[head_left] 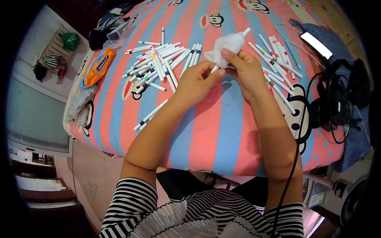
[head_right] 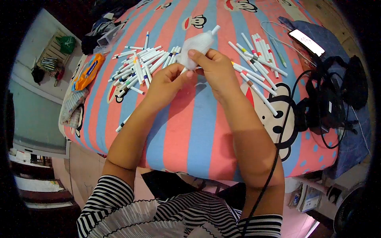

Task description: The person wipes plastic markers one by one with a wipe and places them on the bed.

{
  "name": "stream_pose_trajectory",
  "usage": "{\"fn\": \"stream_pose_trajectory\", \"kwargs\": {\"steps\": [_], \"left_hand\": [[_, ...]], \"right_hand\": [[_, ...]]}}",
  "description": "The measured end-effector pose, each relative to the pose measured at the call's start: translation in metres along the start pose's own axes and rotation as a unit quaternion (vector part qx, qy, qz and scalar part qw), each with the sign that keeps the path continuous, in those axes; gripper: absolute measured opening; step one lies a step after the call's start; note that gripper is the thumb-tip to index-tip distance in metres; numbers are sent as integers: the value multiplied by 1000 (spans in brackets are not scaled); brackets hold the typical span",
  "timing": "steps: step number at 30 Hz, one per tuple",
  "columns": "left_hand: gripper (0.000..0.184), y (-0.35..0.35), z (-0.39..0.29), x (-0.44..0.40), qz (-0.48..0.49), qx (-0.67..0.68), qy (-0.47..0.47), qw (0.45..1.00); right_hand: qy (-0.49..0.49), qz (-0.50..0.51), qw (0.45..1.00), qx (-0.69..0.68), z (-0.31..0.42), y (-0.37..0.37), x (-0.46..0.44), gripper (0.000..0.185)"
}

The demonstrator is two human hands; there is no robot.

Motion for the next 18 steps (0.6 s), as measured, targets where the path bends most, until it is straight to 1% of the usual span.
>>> {"fn": "stream_pose_trajectory", "kwargs": {"steps": [2,4,7,8,10,11,15,18], "left_hand": [[20,0,-2,1,-10,13,2,1000],[17,3,-4,1,-27,35,8,999],[21,5,-9,2,-22,18,-10,1000],[22,5,-10,3,-16,-11,-6,1000],[25,6,-13,4,-5,-70,2,998],[27,6,-13,4,-4,-64,-5,998],[31,7,-10,1,-20,-29,-33,999],[32,9,-10,0,-30,-2,-31,999]], "right_hand": [[9,-22,999,-28,-2,3,-3,32],[6,-22,999,-31,-2,2,-2,32],[9,-21,999,-25,1,5,-3,31],[12,-20,999,-22,2,7,-4,31],[25,-64,996,-62,11,17,-6,31],[32,-85,993,-81,14,23,-7,31],[42,-101,983,-150,19,41,-16,29],[52,-105,981,-157,23,43,-15,27]]}}
Point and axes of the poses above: each hand's wrist, its own x-axis away from the middle knuckle, its own y-axis out of the back of the hand, z = x × y, the point moved 7 cm from there along -x, towards the middle knuckle, and after that the axes turned 7 degrees about -z, right-handed, at the moved point
